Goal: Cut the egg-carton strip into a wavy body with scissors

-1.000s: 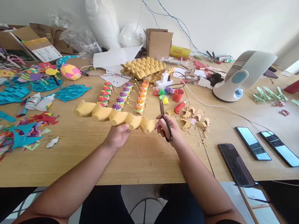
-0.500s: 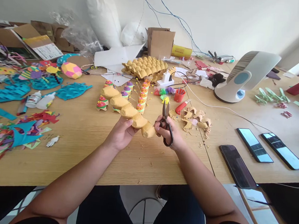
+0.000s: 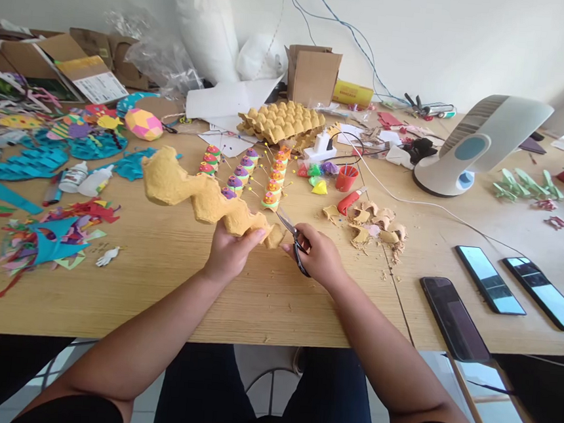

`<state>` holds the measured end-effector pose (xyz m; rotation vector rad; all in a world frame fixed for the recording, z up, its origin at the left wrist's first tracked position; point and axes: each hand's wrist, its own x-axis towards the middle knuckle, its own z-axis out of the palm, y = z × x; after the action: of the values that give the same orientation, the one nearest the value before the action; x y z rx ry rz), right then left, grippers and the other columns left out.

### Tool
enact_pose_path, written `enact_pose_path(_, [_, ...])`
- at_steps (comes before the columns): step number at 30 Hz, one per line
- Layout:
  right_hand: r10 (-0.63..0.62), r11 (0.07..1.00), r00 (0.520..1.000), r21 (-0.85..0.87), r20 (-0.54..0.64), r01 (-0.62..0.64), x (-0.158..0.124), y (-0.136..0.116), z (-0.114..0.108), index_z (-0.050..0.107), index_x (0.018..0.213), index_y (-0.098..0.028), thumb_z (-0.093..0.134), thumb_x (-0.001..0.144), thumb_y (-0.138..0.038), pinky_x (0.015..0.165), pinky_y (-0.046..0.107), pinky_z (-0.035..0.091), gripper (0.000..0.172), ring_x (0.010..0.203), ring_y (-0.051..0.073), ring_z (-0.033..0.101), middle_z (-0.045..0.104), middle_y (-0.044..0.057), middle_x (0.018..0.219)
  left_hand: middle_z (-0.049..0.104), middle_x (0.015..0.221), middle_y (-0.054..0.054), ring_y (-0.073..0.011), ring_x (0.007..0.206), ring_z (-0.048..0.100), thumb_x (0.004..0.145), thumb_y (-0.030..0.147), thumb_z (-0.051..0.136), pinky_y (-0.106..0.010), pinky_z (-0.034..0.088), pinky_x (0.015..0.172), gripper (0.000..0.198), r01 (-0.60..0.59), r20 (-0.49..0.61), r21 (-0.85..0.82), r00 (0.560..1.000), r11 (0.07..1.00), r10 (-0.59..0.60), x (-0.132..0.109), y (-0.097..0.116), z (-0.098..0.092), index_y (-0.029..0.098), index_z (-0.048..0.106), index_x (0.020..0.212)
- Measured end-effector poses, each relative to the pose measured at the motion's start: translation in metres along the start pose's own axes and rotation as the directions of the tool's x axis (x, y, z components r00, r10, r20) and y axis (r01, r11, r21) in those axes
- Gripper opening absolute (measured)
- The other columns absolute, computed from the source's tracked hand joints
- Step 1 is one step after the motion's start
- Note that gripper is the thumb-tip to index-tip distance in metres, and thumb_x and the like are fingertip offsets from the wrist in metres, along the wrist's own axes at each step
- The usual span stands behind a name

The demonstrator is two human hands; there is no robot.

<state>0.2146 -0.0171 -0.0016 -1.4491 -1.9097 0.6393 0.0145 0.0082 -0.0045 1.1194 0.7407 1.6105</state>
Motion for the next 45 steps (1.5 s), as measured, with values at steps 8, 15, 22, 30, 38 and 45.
enact_pose_path(8, [0.068,0.987,0.997,-0.148,0.045,-0.06,-0.002,-0.006,0.0,0.064,0.114,-0.024,0.067,0.09,-0.052,0.059,0.026,0.025,0.037,0.066,0.014,0.051,0.062,-0.001,0.074,0.07,0.091,0.002,-0.0175,0.089,0.069,0.072,0.027,0.088,-0.036,0.056,0.095,0.032,-0.156,-0.013,0.112,0.987,0.981,0.159,0.001,-0.002,-0.001,0.023,0.065,0.094])
enact_pose_path(15, [0.068,0.986,0.997,-0.156,0.039,-0.061,-0.003,-0.007,-0.002,0.065,0.113,-0.024,0.067,0.09,-0.052,0.059,0.025,0.026,0.036,0.066,0.014,0.052,0.064,-0.001,0.076,0.071,0.093,0.001,-0.0191,0.095,0.071,0.073,0.026,0.088,-0.039,0.058,0.096,0.032,-0.171,-0.006,0.058,0.985,0.984,0.172,0.0,-0.004,0.0,0.024,0.065,0.095])
enact_pose_path(22, [0.091,0.988,0.994,-0.131,0.055,-0.083,-0.002,-0.006,-0.003,0.068,0.111,-0.025,0.066,0.091,-0.053,0.06,0.025,0.027,0.034,0.063,0.013,0.051,0.064,-0.002,0.075,0.069,0.091,0.004,-0.017,0.094,0.07,0.067,0.026,0.092,-0.042,0.058,0.1,0.041,-0.105,-0.052,-0.055,0.993,0.993,0.102,0.001,0.001,0.005,0.025,0.065,0.096])
enact_pose_path(30, [0.081,0.989,0.996,-0.128,0.028,-0.077,-0.003,-0.006,-0.002,0.069,0.11,-0.026,0.067,0.091,-0.055,0.06,0.025,0.029,0.035,0.063,0.014,0.052,0.065,-0.001,0.073,0.07,0.09,0.003,-0.0176,0.093,0.07,0.066,0.029,0.093,-0.042,0.058,0.098,0.042,-0.076,-0.051,-0.079,0.996,0.994,0.072,0.003,0.005,0.008,0.026,0.066,0.099])
enact_pose_path(38, [0.095,0.993,0.995,-0.064,-0.017,-0.096,-0.003,-0.003,0.0,0.07,0.106,-0.025,0.066,0.089,-0.056,0.061,0.024,0.031,0.035,0.064,0.014,0.051,0.062,-0.002,0.07,0.073,0.092,0.001,-0.0195,0.091,0.072,0.066,0.029,0.092,-0.042,0.059,0.095,0.042,-0.012,-0.055,-0.103,0.998,0.995,0.006,0.0,0.003,0.009,0.025,0.067,0.099])
enact_pose_path(45, [0.099,0.967,0.995,0.236,-0.024,-0.091,0.002,0.005,0.0,0.063,0.102,-0.022,0.066,0.087,-0.054,0.061,0.024,0.035,0.036,0.065,0.013,0.046,0.052,-0.004,0.071,0.071,0.089,0.001,-0.0166,0.085,0.068,0.062,0.024,0.092,-0.036,0.058,0.087,0.038,0.055,-0.078,-0.126,0.995,0.991,-0.065,0.001,0.001,0.006,0.023,0.068,0.091])
